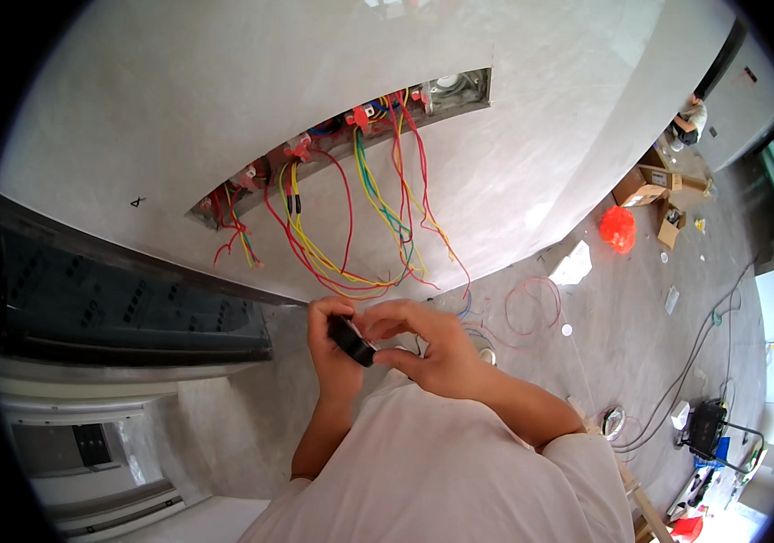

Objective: The person organizes and secures electrical wires inside a wall-mounted junction box. They use electrical tape to wrap wire connections and a tool to strip wire ends, working methodically on the exposed wiring.

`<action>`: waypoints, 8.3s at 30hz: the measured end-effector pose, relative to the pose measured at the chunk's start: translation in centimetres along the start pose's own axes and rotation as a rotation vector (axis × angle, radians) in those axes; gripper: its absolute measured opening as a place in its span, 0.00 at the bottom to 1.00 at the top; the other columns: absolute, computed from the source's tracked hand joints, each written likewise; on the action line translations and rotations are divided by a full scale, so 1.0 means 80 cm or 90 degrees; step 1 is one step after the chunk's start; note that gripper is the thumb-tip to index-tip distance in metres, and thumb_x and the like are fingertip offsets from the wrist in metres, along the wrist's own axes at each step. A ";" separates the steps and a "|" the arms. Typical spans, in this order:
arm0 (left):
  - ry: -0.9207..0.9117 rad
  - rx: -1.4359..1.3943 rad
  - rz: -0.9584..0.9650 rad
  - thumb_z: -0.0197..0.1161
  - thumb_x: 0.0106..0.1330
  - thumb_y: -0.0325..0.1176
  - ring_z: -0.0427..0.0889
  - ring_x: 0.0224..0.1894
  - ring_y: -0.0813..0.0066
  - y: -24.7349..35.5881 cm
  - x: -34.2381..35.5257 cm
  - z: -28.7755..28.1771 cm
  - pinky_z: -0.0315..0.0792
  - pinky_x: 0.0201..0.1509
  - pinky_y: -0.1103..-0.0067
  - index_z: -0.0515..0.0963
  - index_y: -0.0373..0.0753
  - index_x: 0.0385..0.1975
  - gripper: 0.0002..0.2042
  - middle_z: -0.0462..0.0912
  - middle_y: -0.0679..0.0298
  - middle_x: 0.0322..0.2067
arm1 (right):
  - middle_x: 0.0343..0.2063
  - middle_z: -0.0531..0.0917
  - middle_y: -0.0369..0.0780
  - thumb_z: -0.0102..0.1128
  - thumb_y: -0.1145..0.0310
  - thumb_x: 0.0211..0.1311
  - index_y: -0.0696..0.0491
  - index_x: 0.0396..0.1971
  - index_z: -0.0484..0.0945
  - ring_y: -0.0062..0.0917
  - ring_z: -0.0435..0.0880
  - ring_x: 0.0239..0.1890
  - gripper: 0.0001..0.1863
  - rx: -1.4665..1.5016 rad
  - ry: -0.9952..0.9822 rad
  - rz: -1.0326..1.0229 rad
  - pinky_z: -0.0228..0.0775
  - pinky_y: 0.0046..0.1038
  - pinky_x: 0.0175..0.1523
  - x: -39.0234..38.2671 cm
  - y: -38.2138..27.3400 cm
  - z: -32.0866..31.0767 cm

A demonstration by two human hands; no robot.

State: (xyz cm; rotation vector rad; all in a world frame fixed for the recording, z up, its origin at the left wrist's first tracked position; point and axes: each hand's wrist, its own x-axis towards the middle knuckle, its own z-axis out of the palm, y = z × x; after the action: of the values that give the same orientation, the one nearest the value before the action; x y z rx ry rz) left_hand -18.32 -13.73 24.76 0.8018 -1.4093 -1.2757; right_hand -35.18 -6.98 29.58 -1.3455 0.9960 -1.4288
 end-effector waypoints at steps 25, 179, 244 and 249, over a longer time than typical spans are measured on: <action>0.000 -0.378 -0.230 0.70 0.71 0.44 0.76 0.23 0.75 0.011 0.017 -0.025 0.69 0.25 0.78 0.75 0.38 0.45 0.17 0.79 0.63 0.31 | 0.43 0.82 0.44 0.63 0.85 0.61 0.59 0.48 0.81 0.37 0.83 0.49 0.15 -0.473 0.073 0.099 0.77 0.34 0.53 -0.017 0.062 -0.069; -0.111 0.426 0.331 0.73 0.37 0.23 0.77 0.42 0.62 0.085 -0.003 -0.004 0.75 0.42 0.70 0.83 0.40 0.55 0.35 0.79 0.58 0.52 | 0.22 0.83 0.33 0.68 0.84 0.39 0.52 0.27 0.81 0.21 0.77 0.17 0.13 -0.374 -0.008 -0.274 0.64 0.24 0.23 0.013 -0.019 -0.026; -0.222 0.454 0.292 0.71 0.39 0.27 0.79 0.41 0.59 0.081 -0.017 0.006 0.75 0.44 0.68 0.83 0.40 0.52 0.31 0.79 0.59 0.47 | 0.21 0.73 0.38 0.56 0.82 0.35 0.53 0.25 0.67 0.31 0.70 0.16 0.14 -0.382 0.033 -0.345 0.62 0.30 0.20 -0.013 0.025 -0.022; -0.269 0.398 0.217 0.70 0.37 0.25 0.80 0.45 0.57 0.086 -0.013 -0.004 0.76 0.49 0.68 0.84 0.37 0.51 0.31 0.80 0.57 0.47 | 0.21 0.73 0.38 0.54 0.83 0.33 0.53 0.23 0.66 0.32 0.70 0.16 0.13 -0.360 0.057 -0.347 0.62 0.29 0.20 -0.012 0.032 -0.015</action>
State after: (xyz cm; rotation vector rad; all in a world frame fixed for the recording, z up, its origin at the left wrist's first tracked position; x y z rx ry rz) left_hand -16.68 -11.36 31.08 0.6660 -2.2382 -0.7585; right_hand -36.12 -6.74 26.74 -2.1011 1.2052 -1.6792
